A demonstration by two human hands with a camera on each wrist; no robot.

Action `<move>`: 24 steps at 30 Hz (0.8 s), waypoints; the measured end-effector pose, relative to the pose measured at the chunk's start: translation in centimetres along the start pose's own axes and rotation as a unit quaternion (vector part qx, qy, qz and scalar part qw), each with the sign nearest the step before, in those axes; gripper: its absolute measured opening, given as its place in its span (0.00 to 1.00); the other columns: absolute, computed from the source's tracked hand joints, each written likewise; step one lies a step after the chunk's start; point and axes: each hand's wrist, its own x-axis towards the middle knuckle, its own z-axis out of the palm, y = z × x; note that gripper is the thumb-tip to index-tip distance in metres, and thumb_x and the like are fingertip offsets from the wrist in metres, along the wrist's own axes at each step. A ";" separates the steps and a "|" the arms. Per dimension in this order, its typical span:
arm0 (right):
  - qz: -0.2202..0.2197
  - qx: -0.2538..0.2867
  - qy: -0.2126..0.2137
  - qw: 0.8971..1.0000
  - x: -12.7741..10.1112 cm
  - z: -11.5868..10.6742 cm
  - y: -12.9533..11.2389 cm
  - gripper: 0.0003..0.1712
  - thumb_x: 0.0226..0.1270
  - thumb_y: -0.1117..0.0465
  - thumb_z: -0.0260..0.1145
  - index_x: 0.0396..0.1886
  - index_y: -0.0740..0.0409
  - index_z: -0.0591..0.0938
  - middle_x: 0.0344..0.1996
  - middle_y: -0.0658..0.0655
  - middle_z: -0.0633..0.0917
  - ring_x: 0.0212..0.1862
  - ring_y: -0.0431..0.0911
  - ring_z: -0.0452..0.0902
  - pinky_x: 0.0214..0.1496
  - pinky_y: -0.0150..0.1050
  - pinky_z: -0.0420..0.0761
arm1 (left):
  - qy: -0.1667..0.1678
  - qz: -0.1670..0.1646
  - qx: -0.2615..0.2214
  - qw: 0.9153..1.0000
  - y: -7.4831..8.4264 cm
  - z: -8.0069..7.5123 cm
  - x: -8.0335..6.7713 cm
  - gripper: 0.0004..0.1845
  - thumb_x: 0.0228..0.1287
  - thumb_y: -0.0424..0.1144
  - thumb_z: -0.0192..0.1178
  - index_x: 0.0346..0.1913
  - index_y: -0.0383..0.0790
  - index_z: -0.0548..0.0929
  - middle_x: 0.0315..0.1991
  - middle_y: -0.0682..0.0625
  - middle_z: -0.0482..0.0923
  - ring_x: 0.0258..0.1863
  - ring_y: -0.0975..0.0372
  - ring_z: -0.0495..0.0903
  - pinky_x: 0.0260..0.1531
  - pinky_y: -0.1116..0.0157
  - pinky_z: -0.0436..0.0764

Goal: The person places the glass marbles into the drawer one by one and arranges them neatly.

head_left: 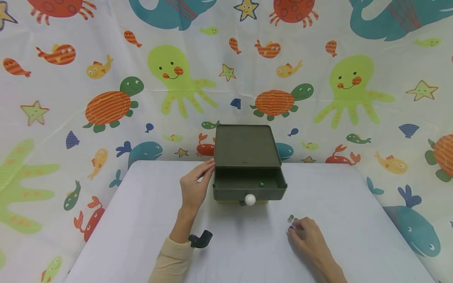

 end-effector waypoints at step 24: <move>0.056 -0.032 -0.085 0.994 0.1 0.0 0.1 0.09 0.54 0.65 0.75 0.36 0.58 0.85 0.32 0.48 0.81 0.41 0.45 0.77 0.47 0.49 0.83 | -0.001 -0.004 -0.006 1.000 0.1 0.1 -0.2 0.11 0.65 0.33 0.67 0.48 0.35 0.89 0.50 0.45 0.88 0.48 0.54 0.89 0.50 0.77 0.84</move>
